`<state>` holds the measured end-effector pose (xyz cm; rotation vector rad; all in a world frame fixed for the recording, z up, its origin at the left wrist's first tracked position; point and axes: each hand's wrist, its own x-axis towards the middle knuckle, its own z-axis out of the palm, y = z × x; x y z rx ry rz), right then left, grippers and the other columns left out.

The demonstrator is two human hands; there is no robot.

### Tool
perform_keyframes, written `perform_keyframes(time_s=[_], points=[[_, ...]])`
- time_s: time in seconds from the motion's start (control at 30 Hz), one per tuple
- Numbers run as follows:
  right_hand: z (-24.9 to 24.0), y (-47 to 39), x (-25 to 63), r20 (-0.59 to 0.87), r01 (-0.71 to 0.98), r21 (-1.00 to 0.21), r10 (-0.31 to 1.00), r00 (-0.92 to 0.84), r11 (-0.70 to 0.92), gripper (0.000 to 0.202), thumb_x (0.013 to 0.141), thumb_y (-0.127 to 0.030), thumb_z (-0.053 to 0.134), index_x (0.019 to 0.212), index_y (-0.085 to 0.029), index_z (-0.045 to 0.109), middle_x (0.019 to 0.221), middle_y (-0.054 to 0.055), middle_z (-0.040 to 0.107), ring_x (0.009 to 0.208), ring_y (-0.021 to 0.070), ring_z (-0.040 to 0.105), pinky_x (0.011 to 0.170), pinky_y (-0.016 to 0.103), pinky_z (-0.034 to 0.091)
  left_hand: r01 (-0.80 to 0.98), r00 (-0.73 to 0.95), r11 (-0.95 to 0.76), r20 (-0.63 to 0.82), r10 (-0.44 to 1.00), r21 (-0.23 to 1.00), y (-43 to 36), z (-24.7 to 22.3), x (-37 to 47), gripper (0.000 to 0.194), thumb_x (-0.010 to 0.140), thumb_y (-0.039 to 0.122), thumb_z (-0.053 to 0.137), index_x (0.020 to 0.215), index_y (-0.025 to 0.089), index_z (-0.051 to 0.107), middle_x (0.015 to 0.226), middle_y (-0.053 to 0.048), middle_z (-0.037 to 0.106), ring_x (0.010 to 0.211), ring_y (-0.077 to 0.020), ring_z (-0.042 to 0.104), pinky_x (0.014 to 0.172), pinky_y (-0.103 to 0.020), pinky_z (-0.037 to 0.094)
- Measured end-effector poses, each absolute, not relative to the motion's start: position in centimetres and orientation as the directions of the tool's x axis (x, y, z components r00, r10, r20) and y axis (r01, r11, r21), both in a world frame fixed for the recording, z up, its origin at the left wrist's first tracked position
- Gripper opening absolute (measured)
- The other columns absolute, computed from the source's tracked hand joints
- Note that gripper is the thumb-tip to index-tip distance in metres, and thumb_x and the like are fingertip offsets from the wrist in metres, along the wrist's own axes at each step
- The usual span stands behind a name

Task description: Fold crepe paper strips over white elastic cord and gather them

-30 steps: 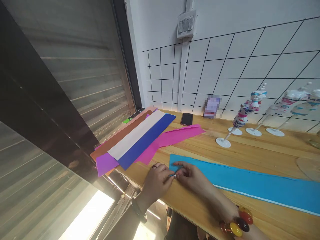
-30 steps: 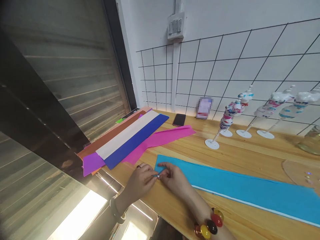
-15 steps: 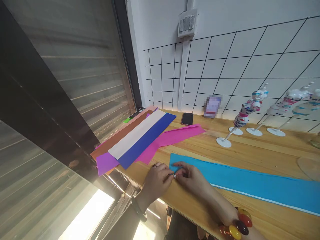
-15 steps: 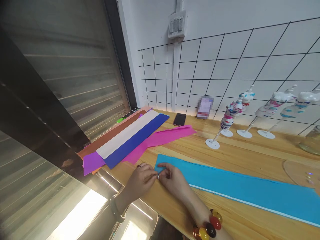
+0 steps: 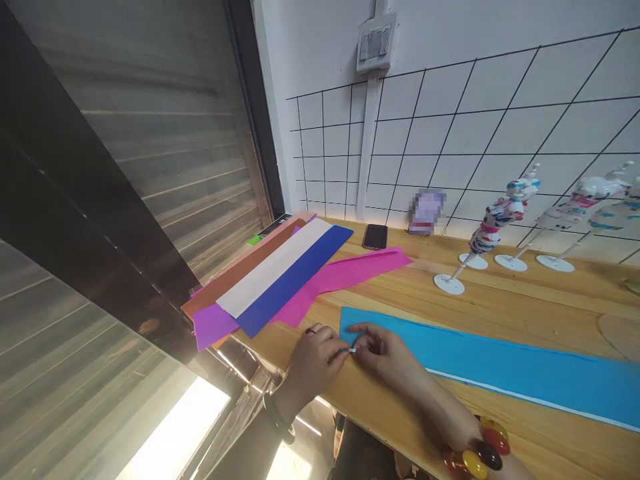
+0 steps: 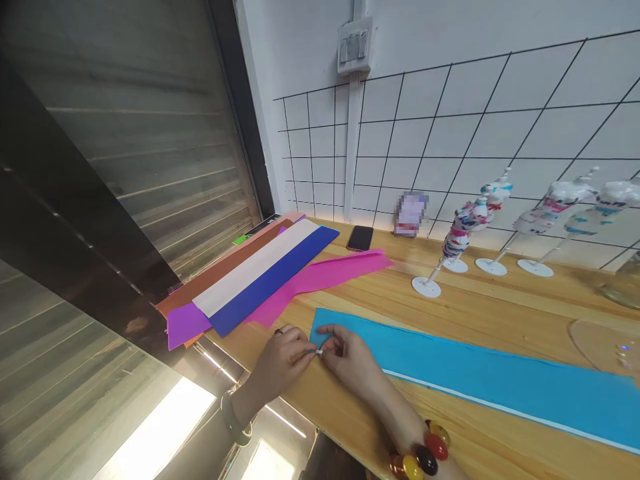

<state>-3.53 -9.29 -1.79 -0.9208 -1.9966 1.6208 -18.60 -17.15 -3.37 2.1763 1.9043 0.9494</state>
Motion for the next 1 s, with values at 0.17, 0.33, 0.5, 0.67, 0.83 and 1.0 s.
perform_keyframes(time_s=[0.17, 0.33, 0.5, 0.67, 0.83, 1.0], points=[[-1.57, -9.32, -3.57, -0.1, 0.244, -0.964, 0.711, -0.696, 0.103, 0.031, 0.069, -0.016, 0.049, 0.1, -0.014, 0.051, 0.062, -0.005, 0.051, 0.061, 0.0113, 0.05, 0.057, 0.023, 0.036, 0.865, 0.026, -0.214, 0.386, 0.922, 0.453, -17.05, -3.58, -18.64, 0.014, 0.079, 0.015, 0.052, 0.078, 0.021, 0.063, 0.076, -0.001, 0.058, 0.079, -0.0154, 0.048, 0.069, -0.028, 0.037], [-1.43, -9.3, -3.54, -0.112, 0.25, -0.964, 0.716, -0.689, 0.09, 0.03, 0.068, -0.016, 0.049, 0.098, -0.013, 0.051, 0.062, -0.004, 0.051, 0.061, 0.0112, 0.049, 0.057, 0.023, 0.035, 0.854, 0.005, -0.212, 0.4, 0.917, 0.475, -17.08, -3.61, -18.68, 0.014, 0.078, 0.012, 0.05, 0.081, 0.02, 0.062, 0.077, -0.002, 0.059, 0.08, -0.0161, 0.049, 0.07, -0.029, 0.038], [-1.54, -9.21, -3.5, -0.105, 0.226, -0.971, 0.705, -0.701, 0.079, 0.029, 0.069, -0.017, 0.049, 0.097, -0.014, 0.051, 0.063, -0.004, 0.051, 0.06, 0.011, 0.049, 0.057, 0.023, 0.035, 0.851, 0.025, -0.236, 0.413, 0.91, 0.468, -17.31, -3.44, -18.64, 0.015, 0.077, 0.014, 0.052, 0.087, 0.02, 0.061, 0.081, -0.003, 0.059, 0.082, -0.0175, 0.05, 0.073, -0.031, 0.038], [-1.7, -9.17, -3.48, -0.107, 0.236, -0.968, 0.707, -0.699, 0.087, 0.027, 0.069, -0.018, 0.049, 0.096, -0.014, 0.051, 0.062, -0.005, 0.051, 0.06, 0.0112, 0.049, 0.057, 0.022, 0.036, 0.877, 0.038, -0.231, 0.42, 0.907, 0.421, -17.22, -3.67, -18.59, 0.011, 0.079, 0.017, 0.052, 0.081, 0.021, 0.062, 0.079, -0.002, 0.058, 0.08, -0.0166, 0.049, 0.07, -0.03, 0.037], [-2.09, -9.2, -3.54, -0.084, 0.257, -0.955, 0.7, -0.709, 0.146, 0.027, 0.071, -0.017, 0.047, 0.097, -0.014, 0.052, 0.063, -0.004, 0.051, 0.062, 0.0112, 0.049, 0.058, 0.022, 0.036, 0.891, 0.06, -0.231, 0.404, 0.913, 0.39, -17.1, -3.61, -18.54, 0.014, 0.082, 0.018, 0.049, 0.078, 0.021, 0.062, 0.076, -0.002, 0.057, 0.078, -0.0156, 0.048, 0.07, -0.029, 0.036], [-2.34, -9.29, -3.58, -0.057, 0.271, -0.942, 0.701, -0.711, 0.198, 0.027, 0.071, -0.017, 0.046, 0.097, -0.014, 0.054, 0.064, -0.004, 0.051, 0.062, 0.0115, 0.05, 0.057, 0.022, 0.036, 0.896, 0.052, -0.212, 0.381, 0.923, 0.391, -17.11, -3.54, -18.52, 0.013, 0.081, 0.017, 0.049, 0.076, 0.02, 0.061, 0.076, -0.002, 0.056, 0.078, -0.0155, 0.048, 0.069, -0.028, 0.036]])
